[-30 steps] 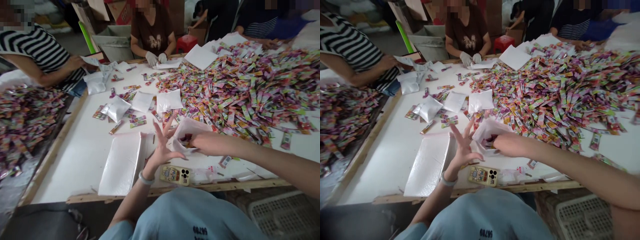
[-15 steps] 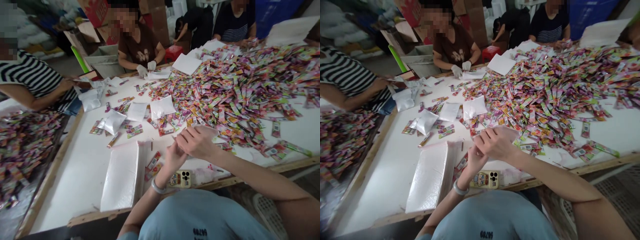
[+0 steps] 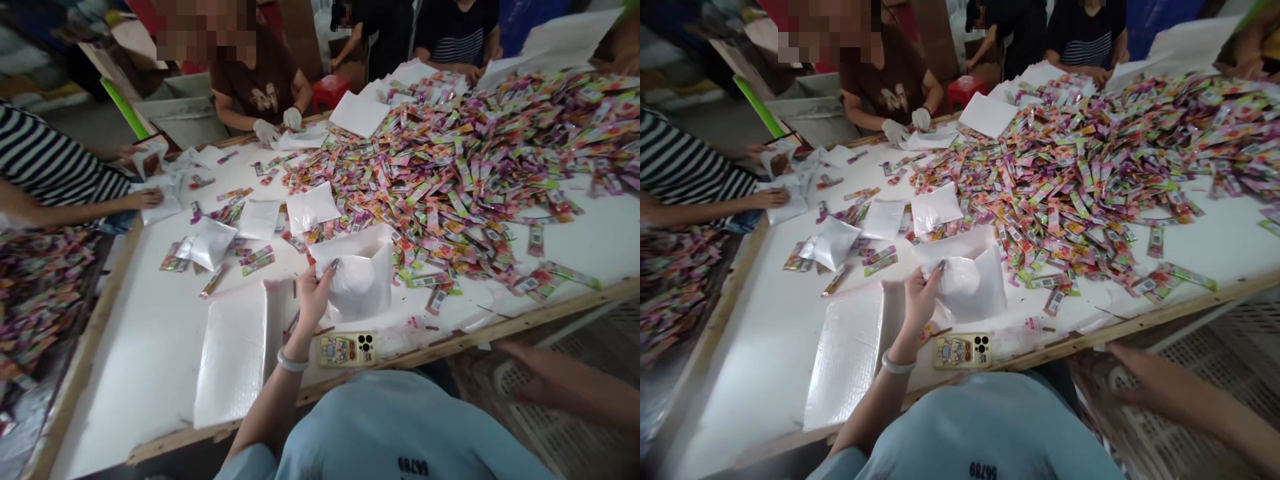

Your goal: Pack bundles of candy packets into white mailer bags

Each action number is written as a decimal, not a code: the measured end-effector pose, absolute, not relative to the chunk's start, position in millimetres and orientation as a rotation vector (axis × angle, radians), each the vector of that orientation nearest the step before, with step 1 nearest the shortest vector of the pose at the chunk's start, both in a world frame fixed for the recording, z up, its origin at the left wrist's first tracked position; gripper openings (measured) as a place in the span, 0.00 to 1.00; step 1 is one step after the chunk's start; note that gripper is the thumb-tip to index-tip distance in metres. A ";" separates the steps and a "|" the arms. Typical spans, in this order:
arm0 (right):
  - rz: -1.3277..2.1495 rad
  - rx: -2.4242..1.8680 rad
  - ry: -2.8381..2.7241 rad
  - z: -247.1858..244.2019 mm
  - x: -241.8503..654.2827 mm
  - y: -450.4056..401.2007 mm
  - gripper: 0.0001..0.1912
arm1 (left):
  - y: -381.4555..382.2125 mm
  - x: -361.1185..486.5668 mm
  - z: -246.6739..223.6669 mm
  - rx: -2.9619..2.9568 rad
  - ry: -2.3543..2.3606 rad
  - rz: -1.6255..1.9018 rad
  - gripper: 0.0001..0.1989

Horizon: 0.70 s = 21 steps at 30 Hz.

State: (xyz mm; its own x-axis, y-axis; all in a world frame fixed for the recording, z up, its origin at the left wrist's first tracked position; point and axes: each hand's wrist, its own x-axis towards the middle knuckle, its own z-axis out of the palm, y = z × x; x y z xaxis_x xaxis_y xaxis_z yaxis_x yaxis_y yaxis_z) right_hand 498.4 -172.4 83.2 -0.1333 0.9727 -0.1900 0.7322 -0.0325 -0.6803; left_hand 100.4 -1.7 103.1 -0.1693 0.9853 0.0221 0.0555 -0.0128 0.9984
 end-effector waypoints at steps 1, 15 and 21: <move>1.017 -1.749 -1.844 85.0 481.8 -152.1 0.34 | -2.2 104.9 102.7 1.157 1.339 1.308 0.18; 1.800 -1.087 -1.550 -0.3 385.2 33.7 0.26 | 31.7 92.2 39.8 1.282 1.043 0.773 0.11; 2.031 -0.877 -1.576 -3.2 392.7 23.8 0.15 | 20.8 74.5 58.2 1.524 0.861 0.476 0.08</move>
State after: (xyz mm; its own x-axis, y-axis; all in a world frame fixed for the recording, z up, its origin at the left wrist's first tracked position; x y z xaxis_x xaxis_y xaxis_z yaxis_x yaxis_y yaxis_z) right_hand 392.7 23.8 -3.2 -0.7116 0.6667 -0.2216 0.0491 -0.2675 -0.9623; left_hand 74.5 20.8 58.2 0.6352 0.7494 -0.1869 0.2398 0.0386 0.9701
